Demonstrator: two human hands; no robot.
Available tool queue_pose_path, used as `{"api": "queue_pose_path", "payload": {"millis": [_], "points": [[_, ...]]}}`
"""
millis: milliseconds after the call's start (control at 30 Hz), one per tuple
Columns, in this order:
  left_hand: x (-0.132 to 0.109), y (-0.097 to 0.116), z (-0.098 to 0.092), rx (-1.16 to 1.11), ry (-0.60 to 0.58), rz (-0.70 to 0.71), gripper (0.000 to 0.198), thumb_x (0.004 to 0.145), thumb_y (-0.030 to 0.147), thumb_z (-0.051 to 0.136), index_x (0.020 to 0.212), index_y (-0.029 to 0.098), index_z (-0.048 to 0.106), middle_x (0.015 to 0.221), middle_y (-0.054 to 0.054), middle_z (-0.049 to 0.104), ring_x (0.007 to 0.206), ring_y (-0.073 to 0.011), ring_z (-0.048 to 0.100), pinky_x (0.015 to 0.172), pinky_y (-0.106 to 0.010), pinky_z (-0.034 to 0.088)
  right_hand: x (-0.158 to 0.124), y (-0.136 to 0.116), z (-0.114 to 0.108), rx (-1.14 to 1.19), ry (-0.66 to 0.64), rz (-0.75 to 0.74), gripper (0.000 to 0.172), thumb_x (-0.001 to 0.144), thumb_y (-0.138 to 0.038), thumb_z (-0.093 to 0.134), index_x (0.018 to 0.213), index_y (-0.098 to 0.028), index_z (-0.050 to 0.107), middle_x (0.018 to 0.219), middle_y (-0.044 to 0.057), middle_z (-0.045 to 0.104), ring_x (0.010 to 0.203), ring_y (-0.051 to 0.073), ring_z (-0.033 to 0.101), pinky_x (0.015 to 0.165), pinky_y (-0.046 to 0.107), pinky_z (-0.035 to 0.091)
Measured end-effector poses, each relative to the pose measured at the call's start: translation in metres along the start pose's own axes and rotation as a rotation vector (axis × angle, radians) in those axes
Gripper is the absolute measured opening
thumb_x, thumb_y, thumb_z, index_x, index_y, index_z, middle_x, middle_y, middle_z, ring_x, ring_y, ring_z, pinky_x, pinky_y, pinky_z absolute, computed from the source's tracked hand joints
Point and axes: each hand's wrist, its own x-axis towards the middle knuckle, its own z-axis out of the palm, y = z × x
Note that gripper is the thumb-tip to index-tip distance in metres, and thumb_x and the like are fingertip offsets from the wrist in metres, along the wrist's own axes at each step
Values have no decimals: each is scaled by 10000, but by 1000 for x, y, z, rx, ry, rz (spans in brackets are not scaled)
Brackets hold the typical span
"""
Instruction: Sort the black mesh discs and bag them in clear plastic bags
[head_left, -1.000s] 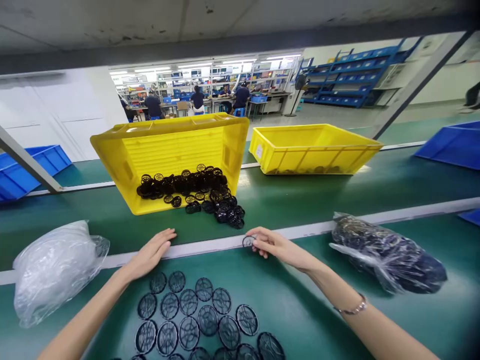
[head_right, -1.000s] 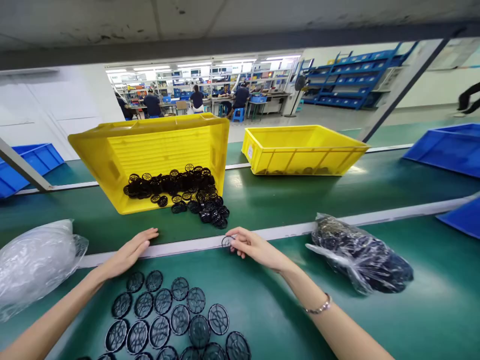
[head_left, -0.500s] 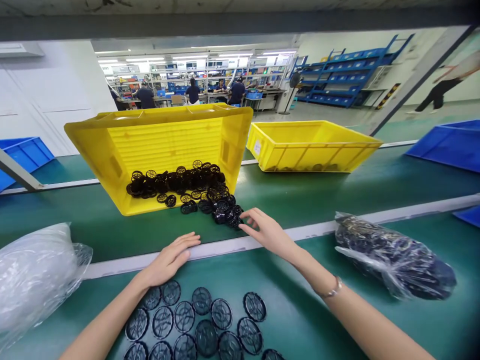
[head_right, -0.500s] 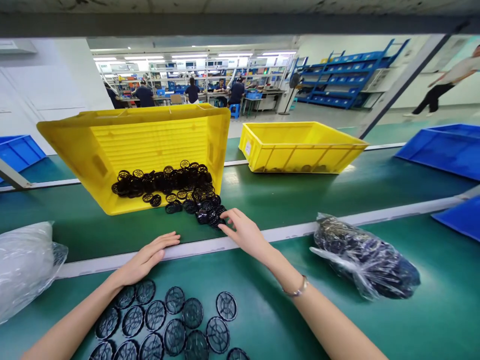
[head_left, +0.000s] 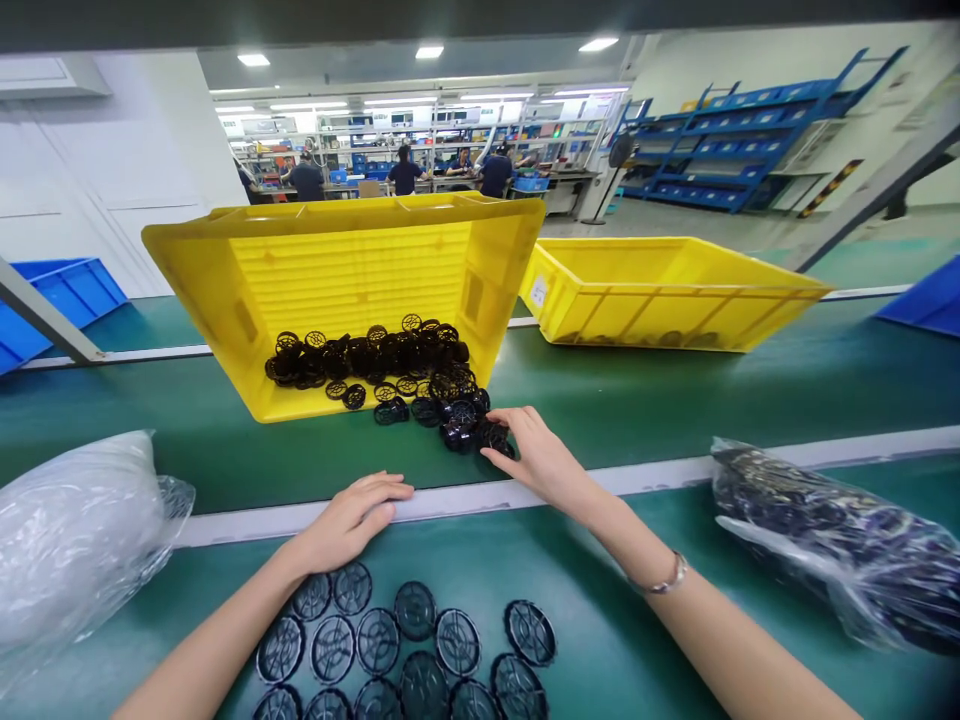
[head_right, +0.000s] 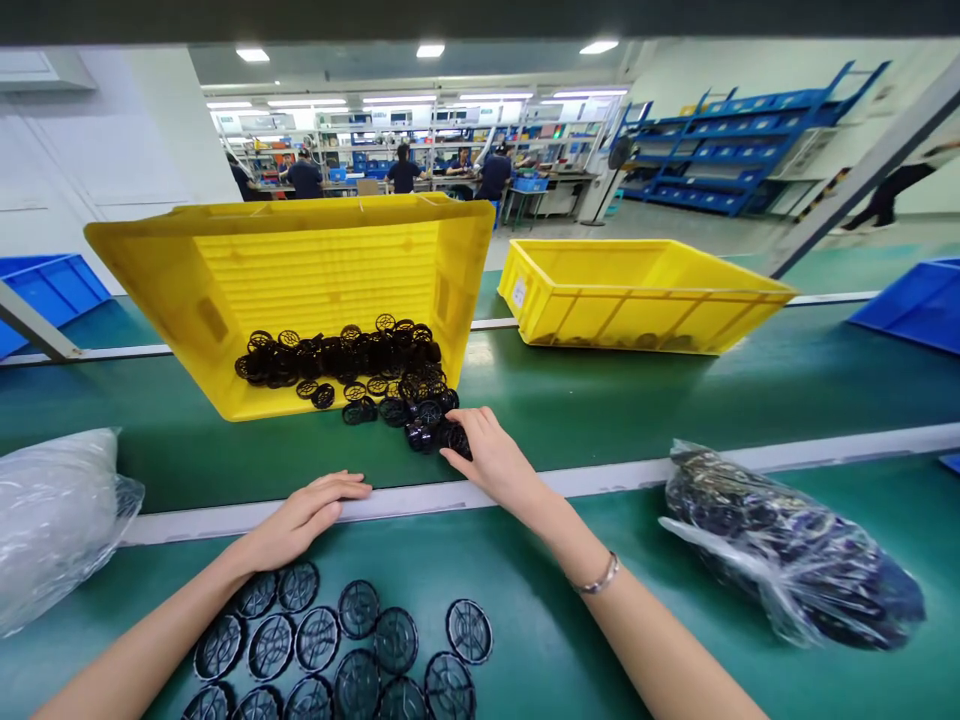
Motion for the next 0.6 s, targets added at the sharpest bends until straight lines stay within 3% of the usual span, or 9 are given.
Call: {"api": "queue_pose_path", "payload": {"millis": [133, 333, 433, 533, 600], "points": [[0, 2, -1, -22, 0, 9, 449, 1034, 450, 317, 1317, 242, 596, 1386, -46, 615, 1359, -210, 489, 1214, -448, 302, -1, -16, -14, 231, -111, 2, 360, 903, -395, 600, 1205, -216, 518, 1137, 112, 588, 988, 258, 583, 896, 431, 521], [0, 3, -2, -36, 13, 13, 469, 1032, 468, 304, 1286, 232, 619, 1355, -57, 638, 1330, -220, 515, 1193, -455, 333, -8, -62, -17, 477, -650, -143, 189, 886, -311, 651, 1046, -220, 614, 1073, 52, 628, 1011, 209, 573, 905, 352, 489], [0, 0, -1, -38, 15, 15, 465, 1032, 467, 308, 1286, 232, 620, 1350, -51, 641, 1329, -214, 517, 1202, -449, 321, -10, -78, -20, 555, -801, -237, 123, 894, -335, 679, 920, -217, 660, 1010, 33, 654, 1008, 201, 588, 904, 326, 477], [0, -1, -1, -37, 18, 14, 452, 1033, 456, 316, 1291, 238, 616, 1355, -45, 638, 1333, -212, 513, 1203, -443, 319, -7, -72, -23, 535, -749, -215, 217, 951, -409, 611, 851, -222, 662, 936, 19, 670, 935, 185, 616, 852, 300, 486], [0, -1, -1, -40, 18, 14, 445, 1034, 450, 320, 1288, 237, 616, 1354, -47, 638, 1329, -212, 516, 1201, -442, 321, -4, -54, -22, 336, -516, -93, 260, 989, -428, 532, 864, -224, 634, 893, 30, 663, 855, 191, 615, 776, 309, 489]]}}
